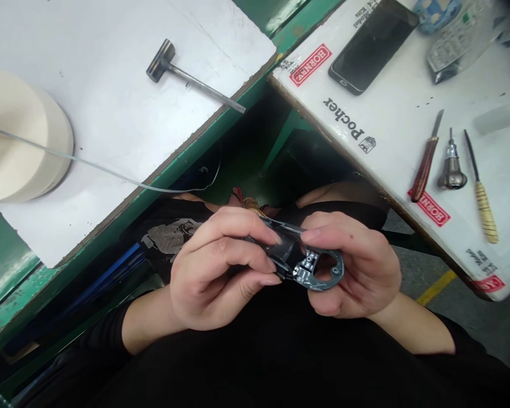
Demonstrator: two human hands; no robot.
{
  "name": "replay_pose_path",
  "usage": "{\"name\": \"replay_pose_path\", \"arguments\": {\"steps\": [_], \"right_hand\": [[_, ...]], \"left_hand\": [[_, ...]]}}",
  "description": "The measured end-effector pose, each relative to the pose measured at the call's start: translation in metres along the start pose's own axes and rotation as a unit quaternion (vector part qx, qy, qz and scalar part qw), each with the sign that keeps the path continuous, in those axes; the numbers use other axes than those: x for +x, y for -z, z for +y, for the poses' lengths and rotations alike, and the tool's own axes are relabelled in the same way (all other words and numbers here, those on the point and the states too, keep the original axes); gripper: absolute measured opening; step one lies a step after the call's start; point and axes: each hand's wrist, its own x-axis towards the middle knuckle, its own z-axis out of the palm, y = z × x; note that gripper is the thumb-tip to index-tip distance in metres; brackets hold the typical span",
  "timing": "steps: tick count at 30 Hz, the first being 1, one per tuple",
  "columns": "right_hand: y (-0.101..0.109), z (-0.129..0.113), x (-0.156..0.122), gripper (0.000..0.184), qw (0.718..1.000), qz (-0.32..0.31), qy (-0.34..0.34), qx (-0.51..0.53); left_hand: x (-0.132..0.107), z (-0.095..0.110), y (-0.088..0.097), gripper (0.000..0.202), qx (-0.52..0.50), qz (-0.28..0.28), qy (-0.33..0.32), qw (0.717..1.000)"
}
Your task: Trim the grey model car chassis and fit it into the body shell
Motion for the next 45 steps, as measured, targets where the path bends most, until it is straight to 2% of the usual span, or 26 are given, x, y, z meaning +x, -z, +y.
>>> {"name": "replay_pose_path", "arguments": {"steps": [6, 12, 21, 28, 36, 40, 45], "right_hand": [[0.0008, -0.0010, 0.0017, 0.055, 1.000, -0.003, 0.003, -0.011], [-0.0006, -0.0005, 0.0029, 0.055, 1.000, 0.008, 0.008, -0.005], [-0.0007, -0.0023, 0.0013, 0.060, 1.000, 0.004, 0.000, 0.008], [-0.0008, -0.0009, -0.0001, 0.061, 1.000, 0.008, 0.001, -0.001], [-0.0002, -0.0034, 0.0011, 0.055, 1.000, 0.002, -0.009, -0.004], [0.0002, -0.0034, -0.0011, 0.053, 0.999, 0.031, -0.018, -0.013], [0.0002, 0.0000, -0.0037, 0.054, 0.999, 0.042, -0.019, -0.009]], "left_hand": [[0.0001, 0.0044, -0.0014, 0.017, -0.014, 0.001, 0.031, 0.999], [0.0005, -0.0006, -0.0031, 0.015, 0.002, 0.011, -0.016, 1.000], [-0.0013, 0.0035, -0.0031, 0.015, -0.024, -0.004, 0.022, 0.999], [-0.0024, -0.0031, -0.0055, 0.016, -0.008, 0.017, -0.022, 1.000], [-0.0011, 0.0023, -0.0009, 0.017, -0.014, -0.010, 0.012, 1.000], [-0.0019, 0.0043, -0.0006, 0.024, -0.024, -0.021, 0.033, 0.999], [-0.0019, 0.0016, 0.0001, 0.026, -0.014, -0.016, 0.013, 1.000]]}}
